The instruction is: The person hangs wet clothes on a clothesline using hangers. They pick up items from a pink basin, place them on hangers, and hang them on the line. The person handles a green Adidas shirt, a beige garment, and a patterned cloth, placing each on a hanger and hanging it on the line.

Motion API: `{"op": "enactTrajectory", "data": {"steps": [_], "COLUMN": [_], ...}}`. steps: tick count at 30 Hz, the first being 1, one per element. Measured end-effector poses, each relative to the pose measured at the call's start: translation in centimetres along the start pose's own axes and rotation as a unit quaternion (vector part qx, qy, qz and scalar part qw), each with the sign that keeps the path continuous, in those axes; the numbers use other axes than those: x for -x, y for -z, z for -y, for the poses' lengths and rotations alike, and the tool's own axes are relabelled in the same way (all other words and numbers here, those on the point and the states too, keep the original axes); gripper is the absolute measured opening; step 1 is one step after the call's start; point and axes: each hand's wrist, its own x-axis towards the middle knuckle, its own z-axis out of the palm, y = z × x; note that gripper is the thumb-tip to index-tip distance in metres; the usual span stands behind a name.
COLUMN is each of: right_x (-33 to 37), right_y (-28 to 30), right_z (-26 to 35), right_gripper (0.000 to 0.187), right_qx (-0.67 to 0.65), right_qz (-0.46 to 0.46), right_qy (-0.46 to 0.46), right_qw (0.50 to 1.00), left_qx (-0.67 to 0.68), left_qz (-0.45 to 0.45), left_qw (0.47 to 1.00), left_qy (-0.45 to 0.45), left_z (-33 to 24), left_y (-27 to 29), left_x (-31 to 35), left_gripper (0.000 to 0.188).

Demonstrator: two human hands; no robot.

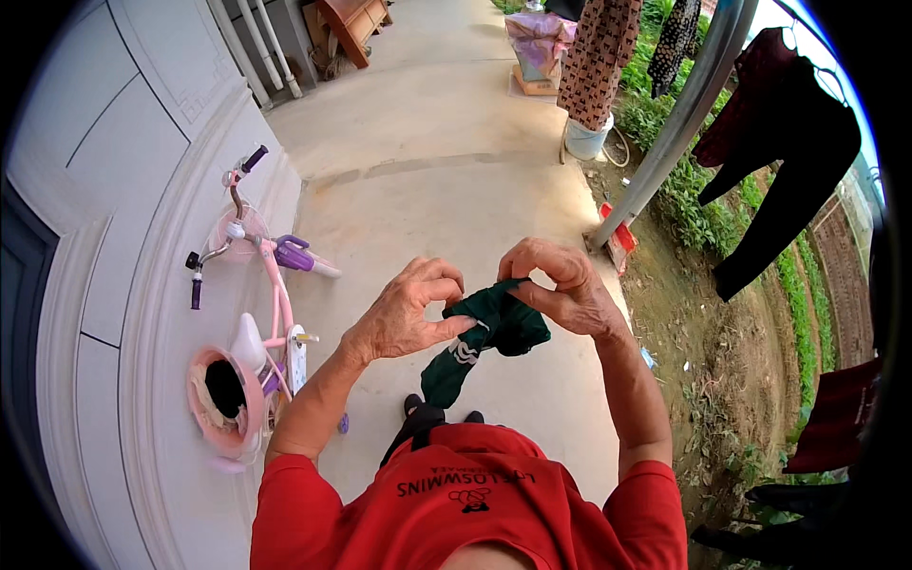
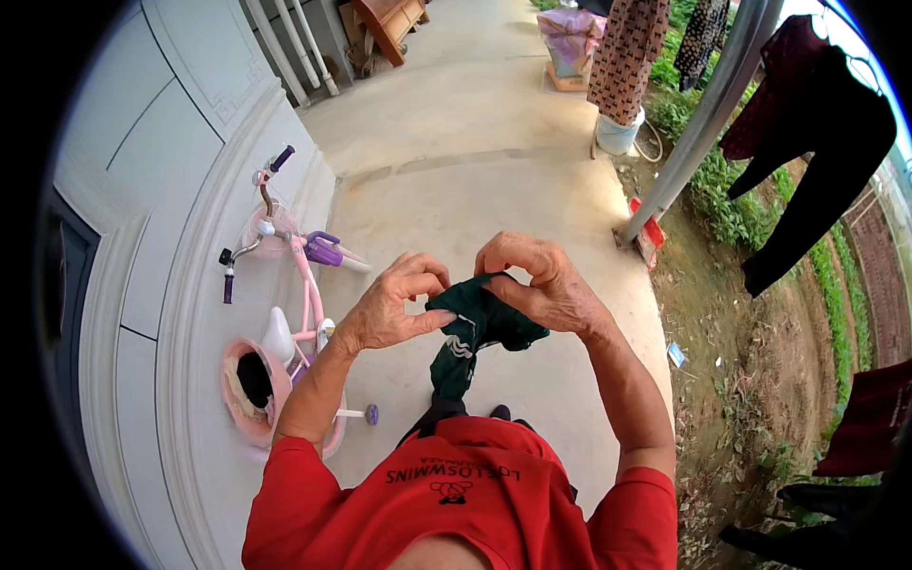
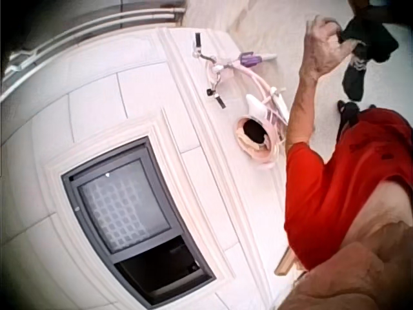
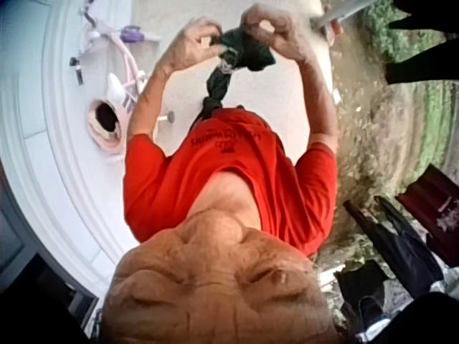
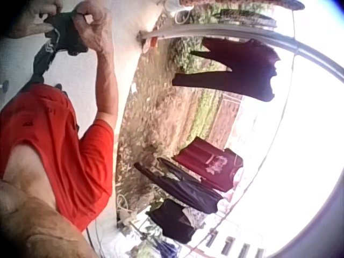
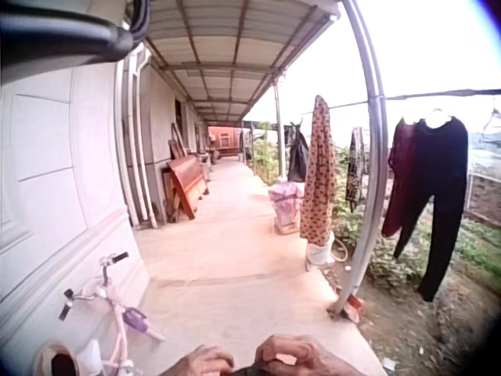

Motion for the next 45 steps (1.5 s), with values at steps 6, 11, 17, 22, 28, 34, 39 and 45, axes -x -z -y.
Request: {"op": "enactTrajectory", "data": {"steps": [6,11,17,22,28,34,39,45], "right_x": [1.4,1.9,2.6,3.6,5.9,11.9,7.4,13.2], "right_y": [2.6,7.7,11.5,13.1,14.2,14.6,12.2,8.6], "right_z": [2.3,5.3,7.9,8.5,8.2,10.4,8.1,-4.5], "right_gripper": [0.02,0.017,0.02,0.021,0.015,0.02,0.025,0.007], "right_qx": [-0.022,0.014,0.006,-0.025,-0.039,0.399,0.674,0.558], "right_qz": [0.09,0.086,0.035,0.004,0.011,-0.036,-0.224,-0.007], "right_qy": [-0.173,-0.223,-0.111,-0.038,0.022,-0.36,-0.161,-0.369], "right_qw": [0.98,0.971,0.993,0.999,0.999,0.843,0.685,0.743], "left_qx": [0.172,0.362,0.376,0.226,0.017,-0.208,-0.248,-0.367], "left_qz": [0.017,0.166,0.251,0.313,0.227,0.059,-0.105,0.166], "left_qw": [0.984,0.908,0.891,0.918,0.87,0.906,0.872,0.884], "left_qy": [0.038,0.132,0.042,-0.092,-0.438,-0.363,-0.408,-0.237], "left_z": [0.2,-0.9,2.3,3.6,0.9,5.4,2.2,14.6], "left_y": [-3.0,-4.6,-9.6,-12.8,-10.3,-3.7,-2.4,-7.3], "left_x": [-3.3,-7.2,-9.4,-10.3,-14.3,-24.1,-24.3,-22.0], "left_gripper": [0.011,0.038,0.029,0.034,0.01,0.025,0.021,0.025]}}
